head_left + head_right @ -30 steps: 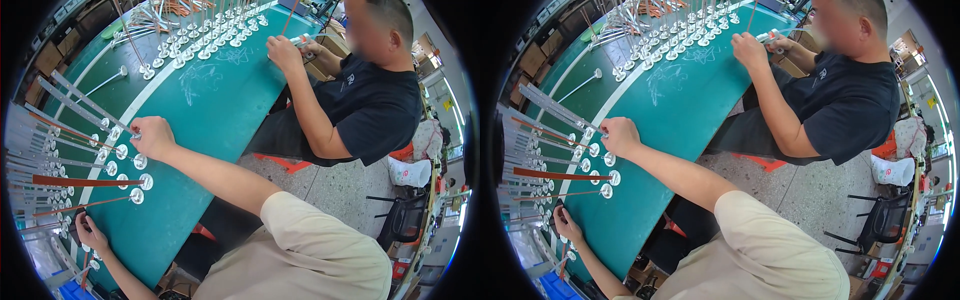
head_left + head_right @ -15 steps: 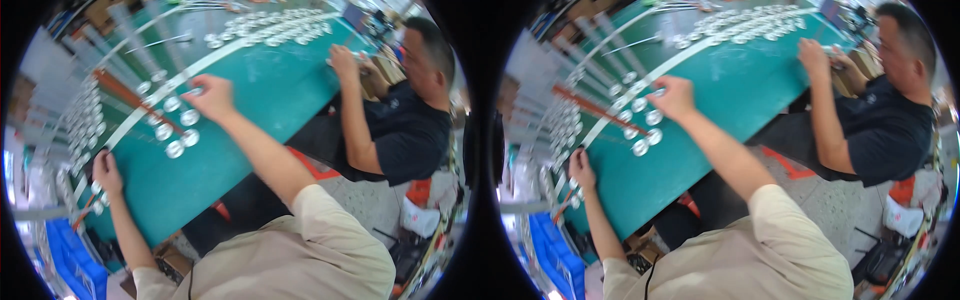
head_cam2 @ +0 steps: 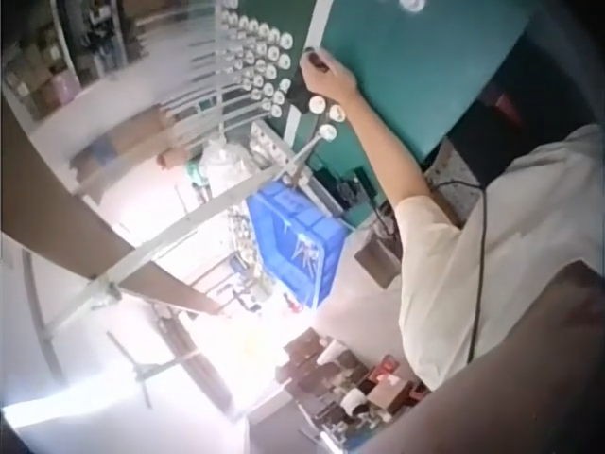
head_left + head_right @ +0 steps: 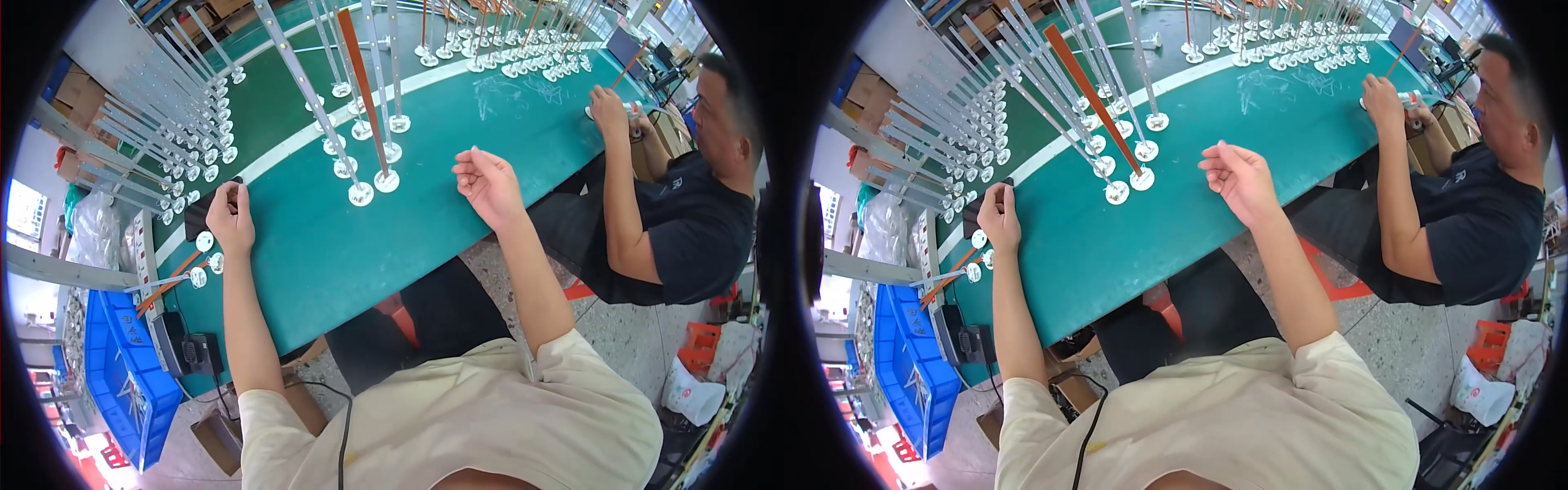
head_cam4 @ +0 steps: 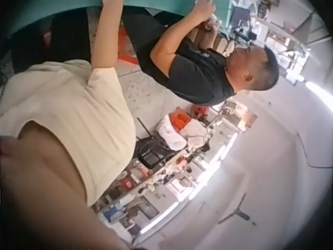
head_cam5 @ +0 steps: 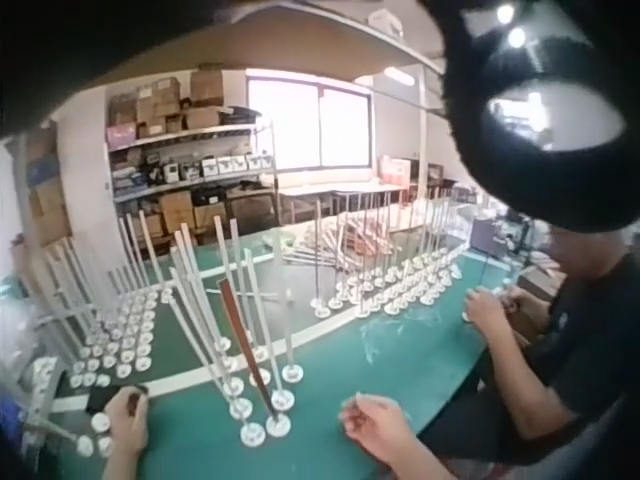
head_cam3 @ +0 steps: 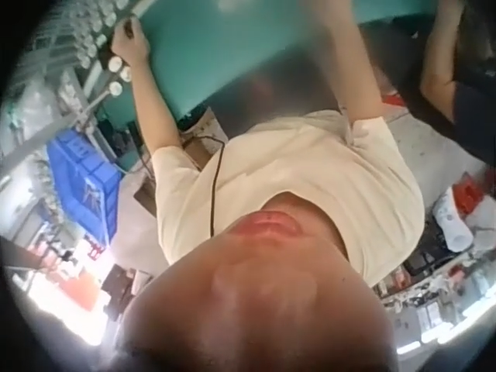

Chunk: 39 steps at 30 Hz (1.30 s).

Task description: Manually attaching small components to LED strips at a factory workstation.

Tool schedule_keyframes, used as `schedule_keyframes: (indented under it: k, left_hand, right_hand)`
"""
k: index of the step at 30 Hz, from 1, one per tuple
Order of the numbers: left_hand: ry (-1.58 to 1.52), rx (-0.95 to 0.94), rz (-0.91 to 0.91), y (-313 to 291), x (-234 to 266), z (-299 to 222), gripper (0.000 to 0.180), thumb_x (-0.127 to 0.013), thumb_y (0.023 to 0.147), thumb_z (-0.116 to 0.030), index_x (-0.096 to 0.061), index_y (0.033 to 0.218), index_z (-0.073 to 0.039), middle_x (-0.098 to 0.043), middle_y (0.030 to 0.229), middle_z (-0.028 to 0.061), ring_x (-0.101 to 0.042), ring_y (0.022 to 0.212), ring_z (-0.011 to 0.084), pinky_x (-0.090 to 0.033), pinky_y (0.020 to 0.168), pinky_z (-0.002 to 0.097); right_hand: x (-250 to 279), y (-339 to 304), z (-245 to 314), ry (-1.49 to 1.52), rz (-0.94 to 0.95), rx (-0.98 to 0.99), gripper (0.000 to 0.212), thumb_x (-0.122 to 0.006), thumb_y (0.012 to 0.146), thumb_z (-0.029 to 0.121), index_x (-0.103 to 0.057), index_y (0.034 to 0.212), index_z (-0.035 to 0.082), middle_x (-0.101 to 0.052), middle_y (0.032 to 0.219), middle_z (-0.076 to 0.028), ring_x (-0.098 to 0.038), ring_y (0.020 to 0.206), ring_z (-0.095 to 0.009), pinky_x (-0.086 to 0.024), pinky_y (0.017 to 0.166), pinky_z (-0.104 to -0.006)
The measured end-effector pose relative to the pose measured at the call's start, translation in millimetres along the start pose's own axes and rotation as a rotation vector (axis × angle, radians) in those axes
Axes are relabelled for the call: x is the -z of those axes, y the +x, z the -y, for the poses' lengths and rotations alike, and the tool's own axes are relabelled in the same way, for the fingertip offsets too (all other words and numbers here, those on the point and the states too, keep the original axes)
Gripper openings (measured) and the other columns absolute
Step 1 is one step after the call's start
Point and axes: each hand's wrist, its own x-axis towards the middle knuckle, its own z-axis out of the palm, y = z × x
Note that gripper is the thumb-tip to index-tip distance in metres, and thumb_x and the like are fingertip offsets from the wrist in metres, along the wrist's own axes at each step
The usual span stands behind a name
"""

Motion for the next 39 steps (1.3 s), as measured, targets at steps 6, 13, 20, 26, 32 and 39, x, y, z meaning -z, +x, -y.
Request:
schedule_keyframes:
  k: [6,13,20,26,32,39]
  left_hand:
    - [0.029,0.099,-0.013,-6,3,5,0.02,-0.062,0.097,-0.02,-0.066,0.1,-0.001,-0.065,0.079,0.002,-0.057,0.068,0.0064,-0.044,0.061,0.0211]
    - [-0.071,0.145,-0.065,-11,7,16,0.02,-0.061,0.098,-0.018,-0.065,0.104,0.001,-0.068,0.085,0.0032,-0.059,0.073,0.0063,-0.048,0.066,0.0205]
    - [-0.117,0.133,-0.107,-10,5,13,0.022,-0.061,0.098,-0.021,-0.065,0.096,0.001,-0.067,0.079,0.003,-0.059,0.069,0.0073,-0.046,0.062,0.0212]
    - [-0.099,0.144,-0.092,-10,6,12,0.023,-0.061,0.098,-0.022,-0.065,0.098,0.001,-0.069,0.082,0.0048,-0.06,0.07,0.0079,-0.047,0.063,0.0219]
    - [-0.14,0.179,-0.079,-10,6,13,0.024,-0.06,0.098,-0.022,-0.066,0.099,0.001,-0.07,0.084,0.0056,-0.061,0.072,0.0084,-0.048,0.065,0.0223]
    - [-0.102,0.172,-0.083,-11,8,20,0.025,-0.06,0.099,-0.023,-0.065,0.104,0.001,-0.071,0.087,0.0061,-0.062,0.074,0.0079,-0.05,0.069,0.0222]
  right_hand:
    - [10,8,-6,0.377,0.013,-0.057,0.034,-0.045,0.106,0.028,-0.064,0.107,-0.001,-0.07,0.088,-0.01,-0.062,0.076,-0.016,-0.052,0.071,-0.0326]
    - [14,5,-9,0.329,0.082,-0.053,0.033,-0.045,0.106,0.028,-0.064,0.105,0.001,-0.069,0.087,-0.009,-0.061,0.076,-0.016,-0.052,0.075,-0.0341]
    - [13,4,-8,0.33,0.094,-0.044,0.033,-0.046,0.106,0.027,-0.065,0.103,0.0,-0.07,0.089,-0.01,-0.062,0.076,-0.017,-0.052,0.077,-0.0343]
    - [16,6,-10,0.332,0.111,-0.043,0.036,-0.046,0.105,0.03,-0.065,0.106,-0.001,-0.07,0.093,-0.012,-0.064,0.082,-0.018,-0.053,0.08,-0.0344]
    - [9,0,0,0.387,0.048,-0.061,0.059,-0.042,0.103,0.049,-0.059,0.125,-0.004,-0.061,0.129,-0.017,-0.058,0.117,-0.028,-0.048,0.091,-0.0395]
    - [12,-5,4,0.674,0.036,-0.044,0.076,-0.041,0.098,0.061,-0.046,0.141,-0.001,-0.048,0.147,-0.013,-0.042,0.135,-0.033,-0.042,0.096,-0.0439]
